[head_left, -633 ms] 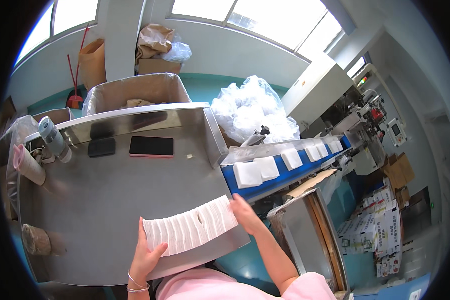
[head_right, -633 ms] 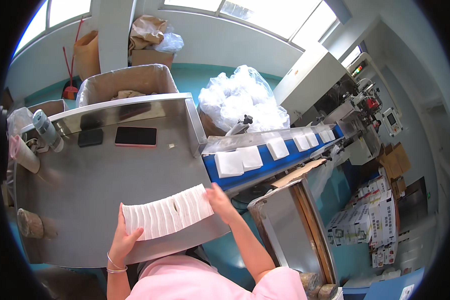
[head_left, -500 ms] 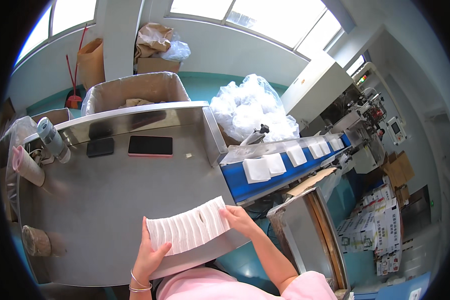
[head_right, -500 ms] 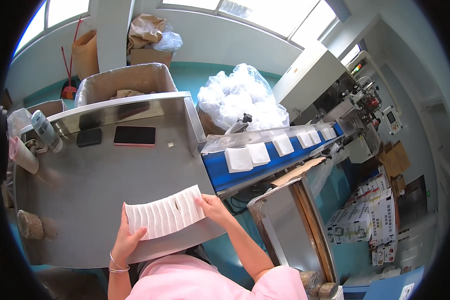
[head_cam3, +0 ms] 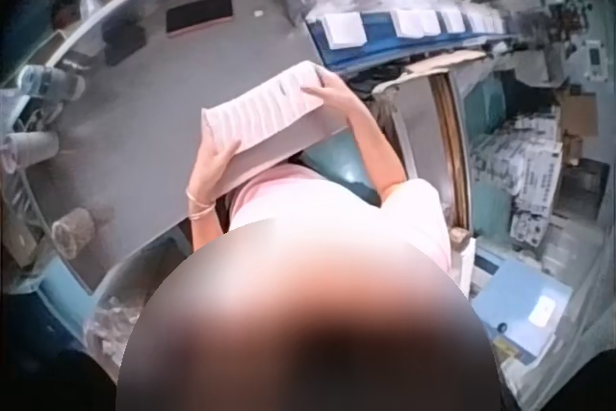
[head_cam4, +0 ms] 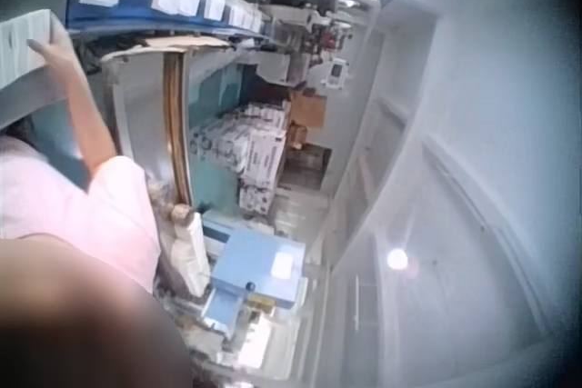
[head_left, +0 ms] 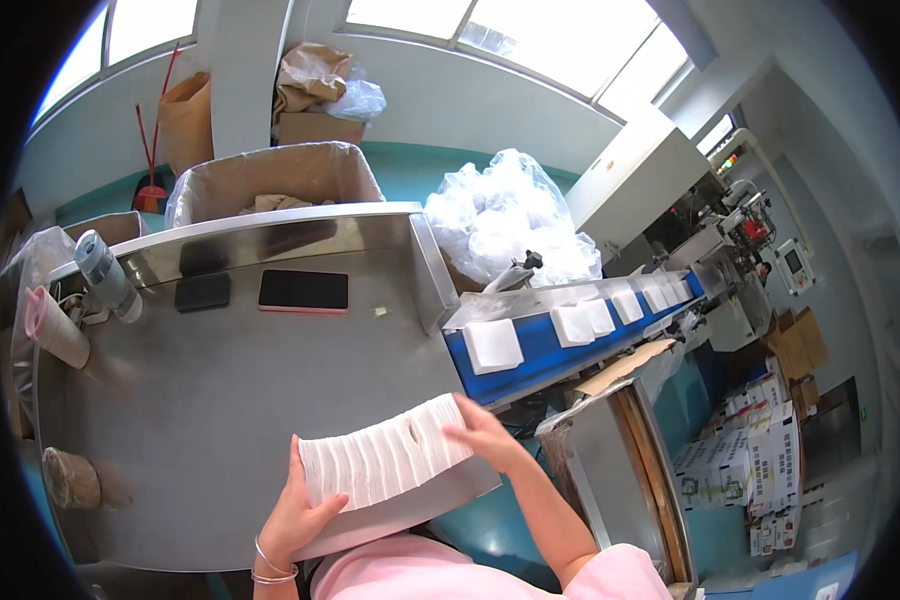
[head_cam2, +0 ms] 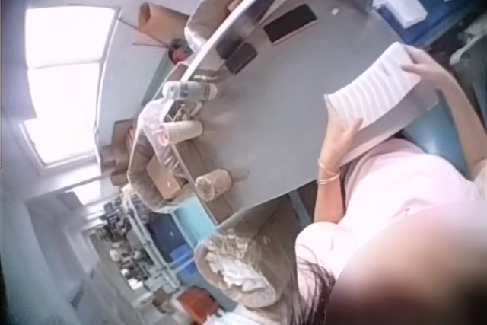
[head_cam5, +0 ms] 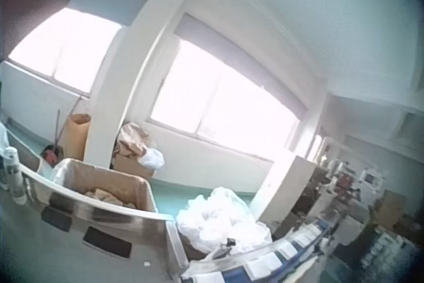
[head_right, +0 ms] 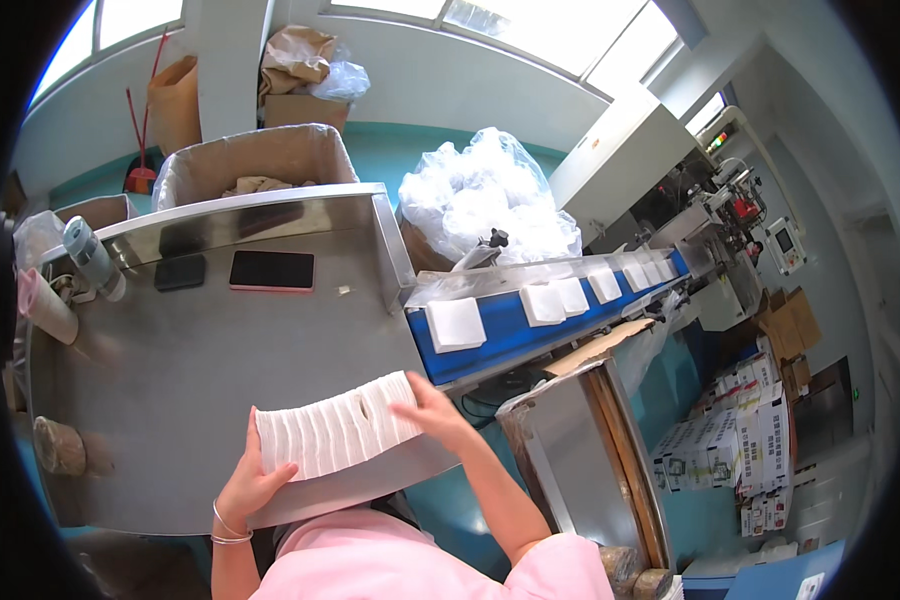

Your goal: The recorder is arranging and stacking square white pads from a production line on a metal table.

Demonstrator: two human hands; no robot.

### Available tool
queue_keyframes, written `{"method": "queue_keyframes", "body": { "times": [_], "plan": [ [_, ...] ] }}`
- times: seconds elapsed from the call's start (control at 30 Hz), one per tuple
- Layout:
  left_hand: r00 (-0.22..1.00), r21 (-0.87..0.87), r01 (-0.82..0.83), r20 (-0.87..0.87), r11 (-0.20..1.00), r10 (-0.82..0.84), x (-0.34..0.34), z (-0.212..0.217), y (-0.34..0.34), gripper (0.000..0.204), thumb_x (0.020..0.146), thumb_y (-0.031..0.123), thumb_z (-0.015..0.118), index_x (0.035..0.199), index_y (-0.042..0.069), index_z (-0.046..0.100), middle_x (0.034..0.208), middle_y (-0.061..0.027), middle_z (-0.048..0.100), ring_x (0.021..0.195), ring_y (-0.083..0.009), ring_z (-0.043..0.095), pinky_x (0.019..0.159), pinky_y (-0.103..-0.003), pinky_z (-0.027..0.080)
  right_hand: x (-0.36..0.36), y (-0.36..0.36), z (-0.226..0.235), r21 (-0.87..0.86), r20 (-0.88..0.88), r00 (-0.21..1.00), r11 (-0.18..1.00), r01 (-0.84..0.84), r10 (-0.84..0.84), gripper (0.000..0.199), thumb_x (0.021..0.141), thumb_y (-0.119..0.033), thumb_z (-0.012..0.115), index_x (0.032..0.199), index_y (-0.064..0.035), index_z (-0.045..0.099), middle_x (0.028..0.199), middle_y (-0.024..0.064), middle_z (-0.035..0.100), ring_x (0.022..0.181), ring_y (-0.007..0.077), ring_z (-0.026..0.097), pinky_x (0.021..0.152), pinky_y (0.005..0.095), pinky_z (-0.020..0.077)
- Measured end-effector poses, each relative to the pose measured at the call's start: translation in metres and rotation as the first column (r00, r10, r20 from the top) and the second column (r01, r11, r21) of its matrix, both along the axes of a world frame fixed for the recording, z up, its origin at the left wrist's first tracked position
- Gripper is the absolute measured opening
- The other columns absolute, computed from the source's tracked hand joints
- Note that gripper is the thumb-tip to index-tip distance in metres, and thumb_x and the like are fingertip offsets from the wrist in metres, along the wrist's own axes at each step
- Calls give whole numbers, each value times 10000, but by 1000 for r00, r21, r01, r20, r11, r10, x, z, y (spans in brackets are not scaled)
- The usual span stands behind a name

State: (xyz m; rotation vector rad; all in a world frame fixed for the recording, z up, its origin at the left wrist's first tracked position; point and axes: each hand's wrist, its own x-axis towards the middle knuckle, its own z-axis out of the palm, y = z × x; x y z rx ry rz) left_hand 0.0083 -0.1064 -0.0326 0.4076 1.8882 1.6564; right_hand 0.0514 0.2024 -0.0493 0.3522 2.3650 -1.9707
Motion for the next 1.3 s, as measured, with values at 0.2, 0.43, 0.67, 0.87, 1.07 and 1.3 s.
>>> {"method": "queue_keyframes", "body": {
  "times": [0.2, 0.43, 0.67, 0.87, 1.07, 1.3],
  "plan": [
    [1000, 58, -12, 22, 998, 11, 1, -2, 11, 995, 773, 158, 657, 1378, -80, -96, 1328, -266, 358, 1250, -299, 373, 1041, -327, 268, -1, -1, 6, -129, 321, 946, 992, -6, 47, 306, 910, -135, 525, 1173, 22, 515, 969, 11, 594, 877, 87, 547, 789, 233, 449],
    [1000, 47, 16, -12, 999, -15, 0, -7, 9, 1000, 770, 169, 659, 1379, -81, -92, 1355, -268, 319, 1266, -307, 351, 1039, -331, 270, -2, 42, -23, -456, 251, 870, 741, 493, -425, 304, 931, -120, 425, 1215, -11, 419, 1254, 107, 470, 1101, 202, 516, 845, 365, 490],
    [999, 48, 17, -42, 999, -14, 3, -6, 14, 990, 769, 189, 661, 1382, -88, -64, 1359, -272, 311, 1271, -308, 345, 1038, -331, 273, 0, -6, 11, 91, 149, 978, 982, -164, 149, 379, 913, -233, 537, 1194, 21, 504, 1044, 36, 576, 965, 86, 507, 796, 243, 443],
    [1000, 46, 25, -11, 999, -25, 2, -9, 17, 972, 772, 145, 646, 1401, -43, -71, 1380, -248, 292, 1287, -292, 321, 1058, -330, 234, -3, -9, 7, -139, 32, 996, 987, -75, 81, 292, 907, -111, 496, 1177, 0, 517, 993, 24, 601, 872, 88, 566, 773, 243, 469],
    [996, 14, 37, -79, 999, -36, 3, -12, 18, 987, 775, 194, 655, 1376, -97, -72, 1356, -284, 310, 1269, -318, 348, 1042, -329, 268, -3, 41, -26, -596, 281, 830, 590, 545, -482, 313, 926, -139, 436, 1217, -28, 410, 1159, 129, 509, 1014, 228, 564, 821, 394, 511],
    [999, 57, 44, -20, 997, -43, 4, -3, 26, 974, 769, 153, 650, 1398, -53, -65, 1402, -247, 252, 1315, -293, 271, 1071, -329, 204, 0, 3, 0, 10, 240, 958, 986, -164, 157, 475, 907, -234, 528, 1291, 10, 390, 1179, 85, 518, 1022, 103, 499, 817, 241, 432]
  ]
}}
